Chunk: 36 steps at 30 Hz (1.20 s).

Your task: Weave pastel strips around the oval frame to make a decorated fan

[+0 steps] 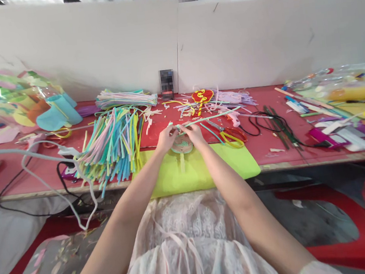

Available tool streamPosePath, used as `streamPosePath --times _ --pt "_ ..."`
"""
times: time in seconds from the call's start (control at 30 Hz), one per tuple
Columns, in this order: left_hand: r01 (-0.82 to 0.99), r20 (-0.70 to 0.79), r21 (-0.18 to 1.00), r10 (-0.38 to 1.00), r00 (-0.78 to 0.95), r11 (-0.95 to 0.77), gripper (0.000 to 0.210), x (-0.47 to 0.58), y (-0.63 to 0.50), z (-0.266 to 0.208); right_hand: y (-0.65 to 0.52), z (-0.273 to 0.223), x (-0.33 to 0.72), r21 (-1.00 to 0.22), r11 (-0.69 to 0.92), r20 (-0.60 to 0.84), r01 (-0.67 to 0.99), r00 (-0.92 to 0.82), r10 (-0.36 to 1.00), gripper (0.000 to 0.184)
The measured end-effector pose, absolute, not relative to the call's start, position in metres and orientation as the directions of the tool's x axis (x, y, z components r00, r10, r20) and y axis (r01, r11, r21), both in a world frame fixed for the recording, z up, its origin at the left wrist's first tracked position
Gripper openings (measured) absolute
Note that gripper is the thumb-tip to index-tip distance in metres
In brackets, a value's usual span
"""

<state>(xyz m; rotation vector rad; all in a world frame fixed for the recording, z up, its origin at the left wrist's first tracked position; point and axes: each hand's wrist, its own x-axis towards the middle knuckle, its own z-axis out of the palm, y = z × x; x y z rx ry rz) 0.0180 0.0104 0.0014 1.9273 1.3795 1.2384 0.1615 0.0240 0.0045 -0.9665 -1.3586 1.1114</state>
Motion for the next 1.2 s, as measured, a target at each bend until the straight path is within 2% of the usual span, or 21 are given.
streamPosePath --times 0.27,0.5,0.83,1.2 --pt "0.570 0.457 0.708 0.886 0.081 -0.417 0.013 0.0178 0.0097 0.0013 0.0257 0.0008 0.1621 -0.968 0.248 0.250 -0.035 -0.116 0.961 0.037" --pt "0.483 0.419 0.776 0.904 0.086 -0.405 0.021 0.0196 0.0100 0.0009 0.0245 0.0022 0.1620 -0.959 0.270 0.278 -0.083 -0.095 0.956 0.036" --pt "0.393 0.421 0.817 0.903 0.090 -0.421 0.019 0.0195 0.0094 0.0026 0.0205 0.0080 0.1606 -0.967 0.228 0.238 -0.111 -0.094 0.967 0.036" --pt "0.464 0.397 0.790 0.911 0.111 -0.401 0.020 0.0133 0.0127 0.0061 0.0267 -0.0003 0.1607 -0.970 0.239 0.243 -0.040 -0.129 0.962 0.038"
